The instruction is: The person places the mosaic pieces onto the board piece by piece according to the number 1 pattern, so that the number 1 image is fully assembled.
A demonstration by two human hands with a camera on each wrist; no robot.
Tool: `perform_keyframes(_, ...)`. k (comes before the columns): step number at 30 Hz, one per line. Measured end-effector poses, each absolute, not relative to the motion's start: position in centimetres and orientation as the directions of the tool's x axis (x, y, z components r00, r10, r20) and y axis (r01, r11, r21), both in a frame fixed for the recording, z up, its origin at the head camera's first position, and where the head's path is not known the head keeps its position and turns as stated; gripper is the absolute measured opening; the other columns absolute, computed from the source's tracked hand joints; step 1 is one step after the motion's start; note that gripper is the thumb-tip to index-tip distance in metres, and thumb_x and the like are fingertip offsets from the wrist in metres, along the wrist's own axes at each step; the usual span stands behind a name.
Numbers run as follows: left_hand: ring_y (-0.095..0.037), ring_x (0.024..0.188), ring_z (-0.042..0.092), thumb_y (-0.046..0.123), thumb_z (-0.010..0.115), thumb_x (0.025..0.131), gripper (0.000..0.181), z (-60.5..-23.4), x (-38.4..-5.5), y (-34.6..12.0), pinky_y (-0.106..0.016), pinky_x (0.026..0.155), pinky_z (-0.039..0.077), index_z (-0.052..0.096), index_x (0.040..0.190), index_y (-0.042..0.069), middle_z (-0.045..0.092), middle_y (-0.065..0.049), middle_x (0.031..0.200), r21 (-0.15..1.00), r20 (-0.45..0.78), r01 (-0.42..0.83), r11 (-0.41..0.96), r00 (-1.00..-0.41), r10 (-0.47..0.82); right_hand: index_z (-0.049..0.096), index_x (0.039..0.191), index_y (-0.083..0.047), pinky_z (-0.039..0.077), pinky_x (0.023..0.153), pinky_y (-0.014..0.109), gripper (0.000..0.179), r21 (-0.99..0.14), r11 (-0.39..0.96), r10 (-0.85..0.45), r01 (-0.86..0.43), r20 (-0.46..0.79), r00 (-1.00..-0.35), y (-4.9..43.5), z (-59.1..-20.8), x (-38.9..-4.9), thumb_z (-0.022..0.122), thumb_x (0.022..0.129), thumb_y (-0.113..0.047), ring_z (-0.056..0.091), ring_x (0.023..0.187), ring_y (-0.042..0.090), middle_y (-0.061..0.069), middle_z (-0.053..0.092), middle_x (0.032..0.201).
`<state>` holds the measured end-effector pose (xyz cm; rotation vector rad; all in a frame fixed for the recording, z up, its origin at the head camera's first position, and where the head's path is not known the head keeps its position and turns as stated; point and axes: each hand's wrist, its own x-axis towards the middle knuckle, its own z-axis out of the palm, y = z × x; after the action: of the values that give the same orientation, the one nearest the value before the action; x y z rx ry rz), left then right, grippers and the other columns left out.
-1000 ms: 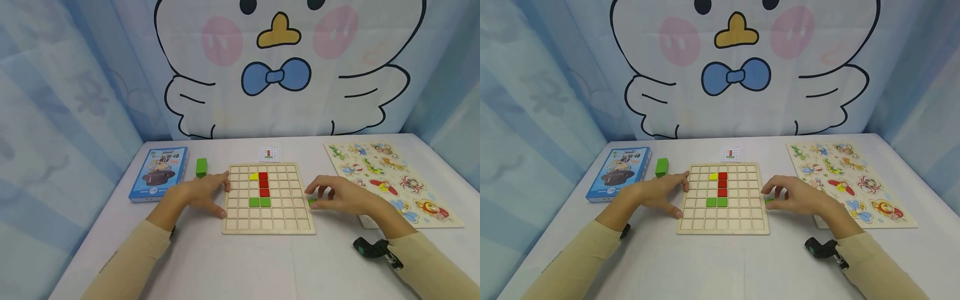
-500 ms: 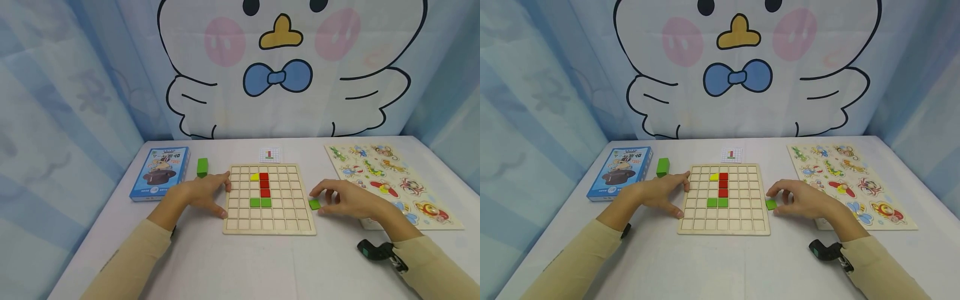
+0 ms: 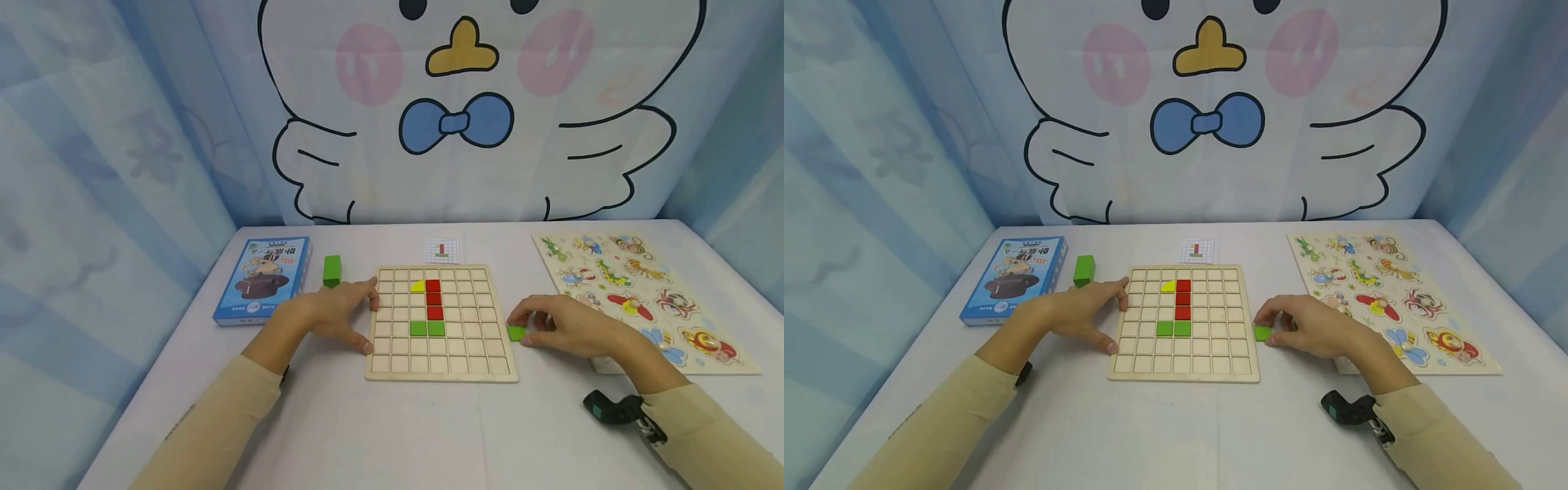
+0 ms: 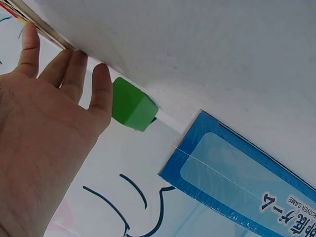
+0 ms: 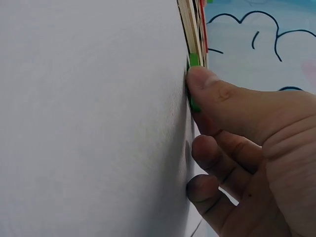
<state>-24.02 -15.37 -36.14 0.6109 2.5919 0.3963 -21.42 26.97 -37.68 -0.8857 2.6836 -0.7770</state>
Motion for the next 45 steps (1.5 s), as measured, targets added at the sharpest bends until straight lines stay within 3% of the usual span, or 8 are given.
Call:
perform_keyframes(5, -0.021, 0.144, 0.038, 0.050, 0.092, 0.072, 0.061, -36.2, -24.0, -15.5, -0.057, 0.119, 0.031, 0.050, 0.113, 0.033, 0.017, -0.003, 0.173, 0.378, -0.356, 0.347, 0.859, -0.801, 0.480, 0.062, 0.130, -0.022, 0.049, 0.074, 0.025, 0.033, -0.544, 0.693, -0.587, -0.473, -0.044, -0.808, 27.0, -37.3, -21.2, 0.071, 0.099, -0.028, 0.058, 0.088, 0.008, -0.008, 0.063, 0.110)
perform_keyframes(10, -0.024, 0.152, 0.032, 0.050, 0.092, 0.072, 0.061, -36.2, -24.0, -15.6, -0.062, 0.120, 0.027, 0.049, 0.112, 0.033, 0.016, -0.003, 0.173, 0.385, -0.359, 0.347, 0.856, -0.797, 0.485, 0.061, 0.129, -0.022, 0.050, 0.078, 0.027, 0.030, -0.578, 0.687, -0.574, -0.440, -0.061, -0.816, 27.0, -36.8, -21.1, 0.068, 0.101, -0.029, 0.059, 0.095, 0.011, -0.008, 0.065, 0.115)
perform_keyframes(18, -0.020, 0.139, 0.043, 0.051, 0.091, 0.072, 0.061, -36.0, -24.2, -15.5, -0.057, 0.117, 0.033, 0.048, 0.113, 0.034, 0.024, -0.002, 0.171, 0.385, -0.352, 0.365, 0.848, -0.791, 0.500, 0.061, 0.127, -0.026, 0.051, 0.079, 0.026, 0.028, -0.595, 0.641, -0.602, -0.485, 0.003, -0.799, 26.4, -36.6, -21.0, 0.068, 0.100, -0.025, 0.060, 0.098, 0.010, -0.011, 0.066, 0.118)
perform_keyframes(21, -0.019, 0.136, 0.044, 0.052, 0.091, 0.072, 0.060, -36.1, -24.1, -15.4, -0.053, 0.116, 0.035, 0.049, 0.112, 0.035, 0.021, 0.000, 0.172, 0.388, -0.365, 0.356, 0.850, -0.788, 0.496, 0.060, 0.128, -0.027, 0.052, 0.079, 0.026, 0.029, -0.605, 0.631, -0.606, -0.485, 0.006, -0.796, 26.1, -36.7, -20.9, 0.068, 0.100, -0.026, 0.060, 0.097, 0.010, -0.011, 0.064, 0.120)
perform_keyframes(26, -0.020, 0.140, 0.043, 0.051, 0.092, 0.072, 0.059, -36.2, -23.9, -15.4, -0.050, 0.117, 0.035, 0.050, 0.111, 0.034, 0.016, 0.000, 0.173, 0.394, -0.363, 0.357, 0.847, -0.787, 0.500, 0.061, 0.128, -0.025, 0.051, 0.076, 0.026, 0.027, -0.607, 0.615, -0.624, -0.503, 0.015, -0.781, 25.5, -36.8, -21.2, 0.067, 0.101, -0.025, 0.059, 0.095, 0.011, -0.009, 0.063, 0.122)
perform_keyframes(37, -0.018, 0.143, 0.041, 0.051, 0.092, 0.071, 0.062, -36.2, -24.0, -15.6, -0.056, 0.119, 0.030, 0.050, 0.113, 0.034, 0.025, -0.002, 0.170, 0.395, -0.336, 0.361, 0.845, -0.799, 0.499, 0.061, 0.126, -0.022, 0.053, 0.078, 0.028, 0.027, -0.603, 0.566, -0.678, -0.561, 0.047, -0.734, 23.0, -36.3, -22.7, 0.069, 0.100, -0.020, 0.060, 0.095, 0.012, -0.009, 0.065, 0.118)
perform_keyframes(45, -0.018, 0.138, 0.042, 0.050, 0.093, 0.071, 0.063, -36.4, -23.9, -15.4, -0.053, 0.119, 0.032, 0.050, 0.113, 0.033, 0.027, -0.002, 0.170, 0.399, -0.334, 0.352, 0.847, -0.804, 0.492, 0.064, 0.122, -0.020, 0.051, 0.077, 0.027, 0.027, -0.642, 0.517, -0.704, -0.566, 0.057, -0.708, 21.6, -36.4, -23.1, 0.072, 0.098, -0.028, 0.059, 0.094, 0.013, -0.007, 0.067, 0.115)
